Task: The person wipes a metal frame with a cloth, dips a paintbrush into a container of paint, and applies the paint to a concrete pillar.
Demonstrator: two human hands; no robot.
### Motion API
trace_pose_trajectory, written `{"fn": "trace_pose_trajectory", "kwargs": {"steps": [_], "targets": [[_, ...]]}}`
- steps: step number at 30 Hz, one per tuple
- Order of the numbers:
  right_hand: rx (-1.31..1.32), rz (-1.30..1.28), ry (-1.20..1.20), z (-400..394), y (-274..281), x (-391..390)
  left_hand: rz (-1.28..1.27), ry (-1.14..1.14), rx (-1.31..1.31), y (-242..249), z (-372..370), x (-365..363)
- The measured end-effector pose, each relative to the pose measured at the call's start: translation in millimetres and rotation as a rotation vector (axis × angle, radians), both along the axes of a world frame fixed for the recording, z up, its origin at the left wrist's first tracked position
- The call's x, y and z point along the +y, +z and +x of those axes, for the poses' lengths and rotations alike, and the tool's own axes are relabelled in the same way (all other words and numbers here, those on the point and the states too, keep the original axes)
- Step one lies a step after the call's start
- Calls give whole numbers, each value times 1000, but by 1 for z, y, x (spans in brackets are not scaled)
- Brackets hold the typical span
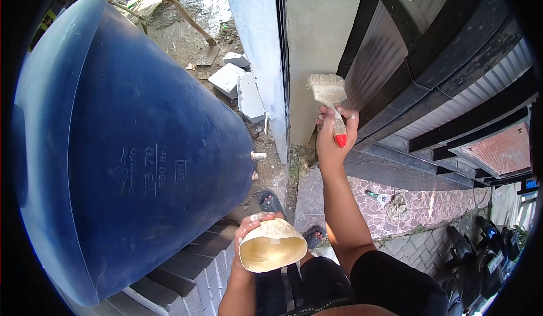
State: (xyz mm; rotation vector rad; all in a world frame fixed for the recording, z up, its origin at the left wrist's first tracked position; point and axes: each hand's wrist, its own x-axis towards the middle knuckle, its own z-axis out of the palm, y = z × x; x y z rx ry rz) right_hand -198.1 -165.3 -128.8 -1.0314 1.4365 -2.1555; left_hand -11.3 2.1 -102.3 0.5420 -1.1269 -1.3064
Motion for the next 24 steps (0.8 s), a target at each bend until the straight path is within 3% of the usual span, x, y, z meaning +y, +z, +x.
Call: {"fn": "trace_pose_trajectory", "kwargs": {"steps": [2, 4, 9, 13, 17, 22, 24], "targets": [[-55, 7, 11, 4, 8, 2, 56, -84, 113, -3, 4, 4], [-28, 61, -6, 2, 35, -11, 57, 38, -48, -19, 13, 14], [-18, -246, -17, -2, 131, -46, 33, 50, -80, -9, 12, 17], [52, -466, 12, 2, 167, -46, -1, 74, -89, -15, 11, 21], [211, -475, -45, -5, 131, -47, -26, 115, -125, -17, 11, 22], [429, -236, -161, -21, -9, -54, -6, 76, -37, -19, 11, 21], [313, -153, -98, -15, -43, -41, -54, 98, -148, -22, 14, 22]]}}
